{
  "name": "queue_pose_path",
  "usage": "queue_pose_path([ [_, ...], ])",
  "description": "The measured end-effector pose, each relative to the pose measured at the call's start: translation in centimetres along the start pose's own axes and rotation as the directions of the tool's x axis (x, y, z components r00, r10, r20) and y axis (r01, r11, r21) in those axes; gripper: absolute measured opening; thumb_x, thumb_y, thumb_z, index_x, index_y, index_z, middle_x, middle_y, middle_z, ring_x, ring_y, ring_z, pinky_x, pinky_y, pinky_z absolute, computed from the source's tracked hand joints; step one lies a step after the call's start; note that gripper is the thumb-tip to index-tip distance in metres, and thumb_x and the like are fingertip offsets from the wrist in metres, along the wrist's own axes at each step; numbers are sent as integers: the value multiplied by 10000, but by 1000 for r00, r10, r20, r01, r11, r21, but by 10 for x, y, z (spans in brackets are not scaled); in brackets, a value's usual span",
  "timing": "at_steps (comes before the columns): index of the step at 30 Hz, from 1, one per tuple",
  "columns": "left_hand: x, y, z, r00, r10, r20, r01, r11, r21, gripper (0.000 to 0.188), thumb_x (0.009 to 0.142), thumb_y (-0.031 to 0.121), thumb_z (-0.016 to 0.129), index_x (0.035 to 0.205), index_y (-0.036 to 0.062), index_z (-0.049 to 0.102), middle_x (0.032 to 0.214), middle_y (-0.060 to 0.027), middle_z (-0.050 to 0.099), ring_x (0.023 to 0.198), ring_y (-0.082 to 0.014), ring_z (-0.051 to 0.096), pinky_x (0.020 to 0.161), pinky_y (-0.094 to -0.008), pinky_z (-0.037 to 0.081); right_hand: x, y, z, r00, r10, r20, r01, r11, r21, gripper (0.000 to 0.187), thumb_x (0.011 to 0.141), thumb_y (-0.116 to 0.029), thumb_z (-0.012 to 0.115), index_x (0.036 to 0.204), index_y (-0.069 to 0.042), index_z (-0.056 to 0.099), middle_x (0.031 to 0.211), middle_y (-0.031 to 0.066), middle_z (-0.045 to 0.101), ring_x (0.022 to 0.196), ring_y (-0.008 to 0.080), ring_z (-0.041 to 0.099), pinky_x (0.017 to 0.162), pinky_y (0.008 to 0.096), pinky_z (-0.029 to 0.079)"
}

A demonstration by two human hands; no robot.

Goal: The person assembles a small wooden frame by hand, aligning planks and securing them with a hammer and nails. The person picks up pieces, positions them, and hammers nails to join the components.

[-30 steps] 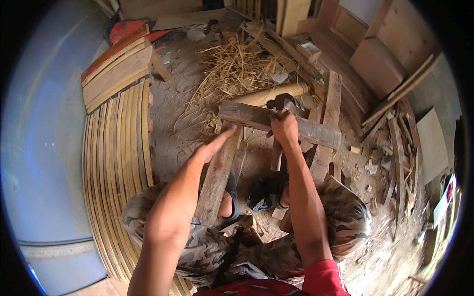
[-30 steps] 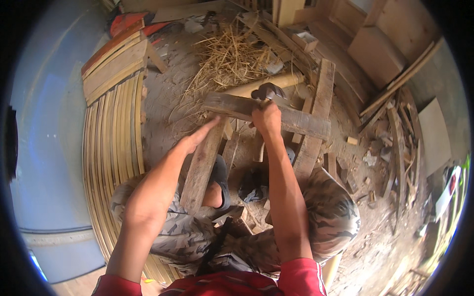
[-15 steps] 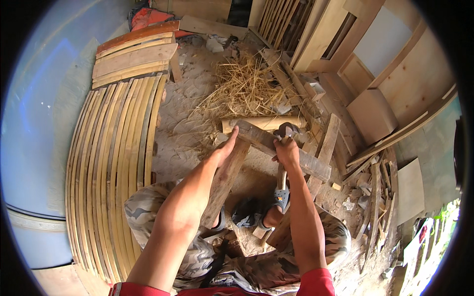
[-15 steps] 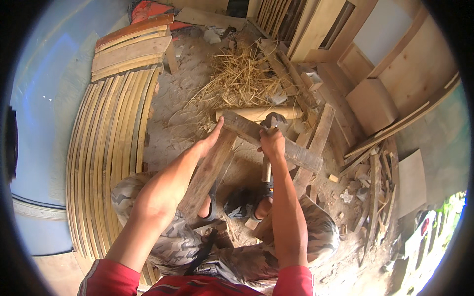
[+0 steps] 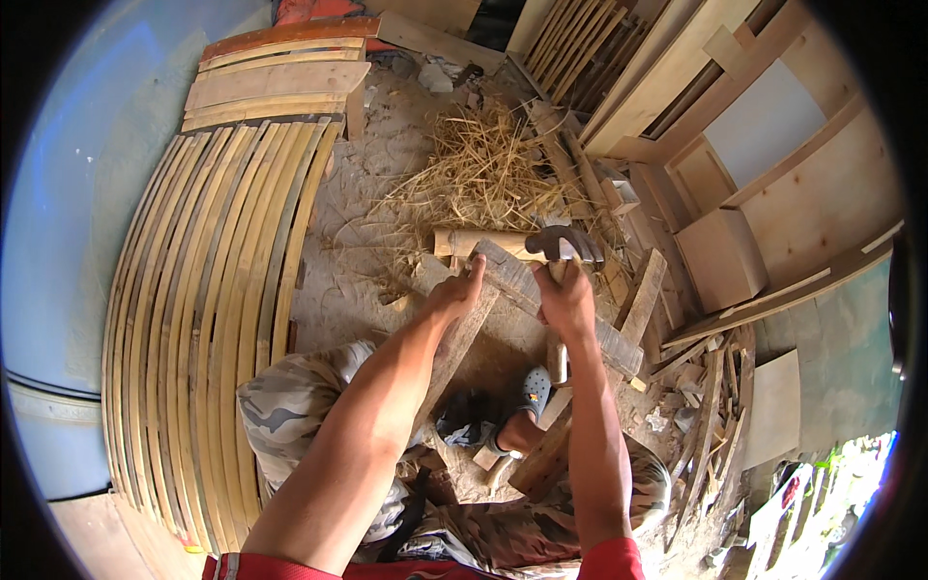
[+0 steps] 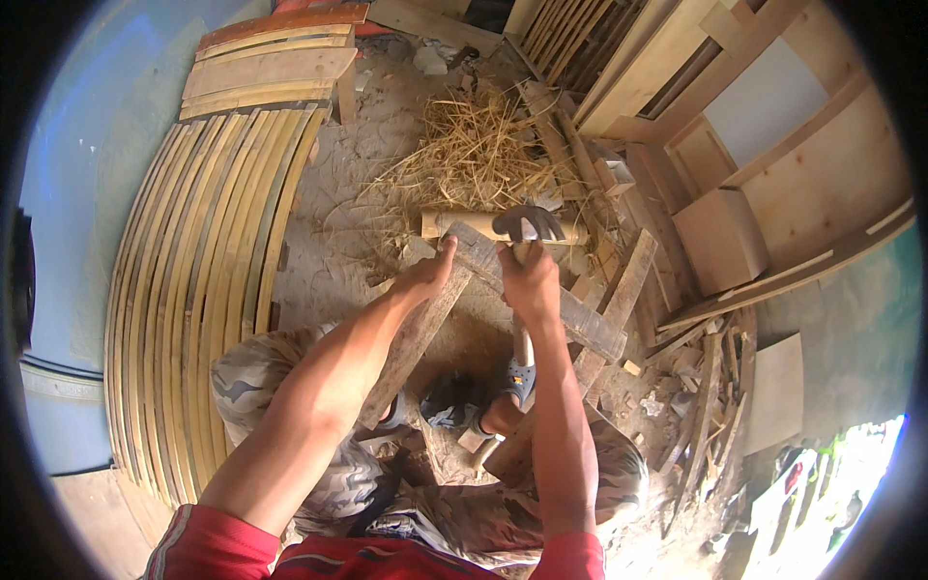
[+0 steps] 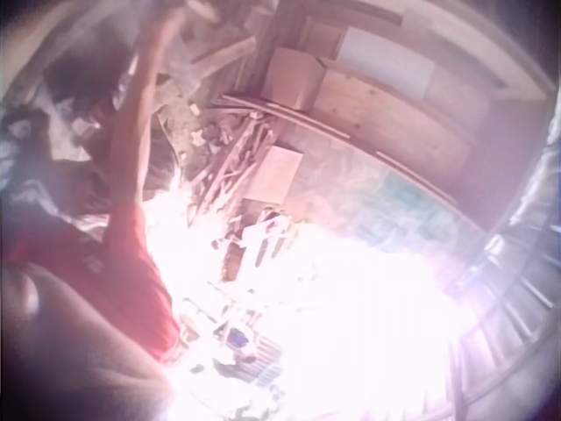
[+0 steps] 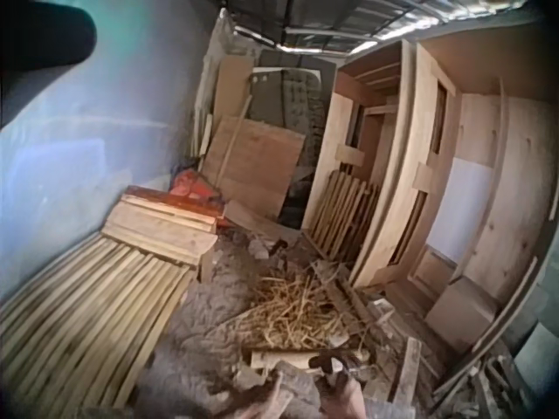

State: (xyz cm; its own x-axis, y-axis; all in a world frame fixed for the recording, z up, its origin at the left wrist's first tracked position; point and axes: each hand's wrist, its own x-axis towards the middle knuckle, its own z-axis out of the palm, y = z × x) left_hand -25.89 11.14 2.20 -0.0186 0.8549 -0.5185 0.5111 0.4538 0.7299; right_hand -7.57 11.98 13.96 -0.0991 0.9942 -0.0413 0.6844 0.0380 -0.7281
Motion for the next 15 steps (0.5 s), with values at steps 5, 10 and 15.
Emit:
queue_pose_path([
  [5, 9, 3, 7, 999, -31, -22, 31, 999, 13, 1066, 896, 773, -53, 1445, 17, 462, 1393, -333, 493, 1380, -456, 405, 1163, -519, 287, 13, 15, 21, 994, -102, 44, 107, 987, -122, 450, 884, -327, 640, 1085, 73, 596, 918, 339, 664, 927, 507, 645, 811, 526, 519],
  [10, -7, 8, 2, 999, -50, 14, 50, 998, -36, 1043, 906, 768, -37, 1465, 28, 441, 1391, -328, 500, 1385, -449, 405, 1170, -518, 271, 1, -27, -3, 977, -178, -119, 163, 978, -130, 366, 881, -233, 640, 1075, 74, 594, 882, 325, 667, 900, 499, 654, 768, 529, 527],
  [15, 4, 4, 12, 990, -57, -131, 57, 998, -6, 1080, 913, 772, -7, 1381, -49, 516, 1296, -362, 558, 1334, -438, 476, 1131, -521, 318, 8, 25, 37, 999, -50, -13, 46, 983, -178, 275, 875, -169, 609, 1007, 71, 597, 887, 342, 659, 914, 508, 646, 805, 534, 513],
])
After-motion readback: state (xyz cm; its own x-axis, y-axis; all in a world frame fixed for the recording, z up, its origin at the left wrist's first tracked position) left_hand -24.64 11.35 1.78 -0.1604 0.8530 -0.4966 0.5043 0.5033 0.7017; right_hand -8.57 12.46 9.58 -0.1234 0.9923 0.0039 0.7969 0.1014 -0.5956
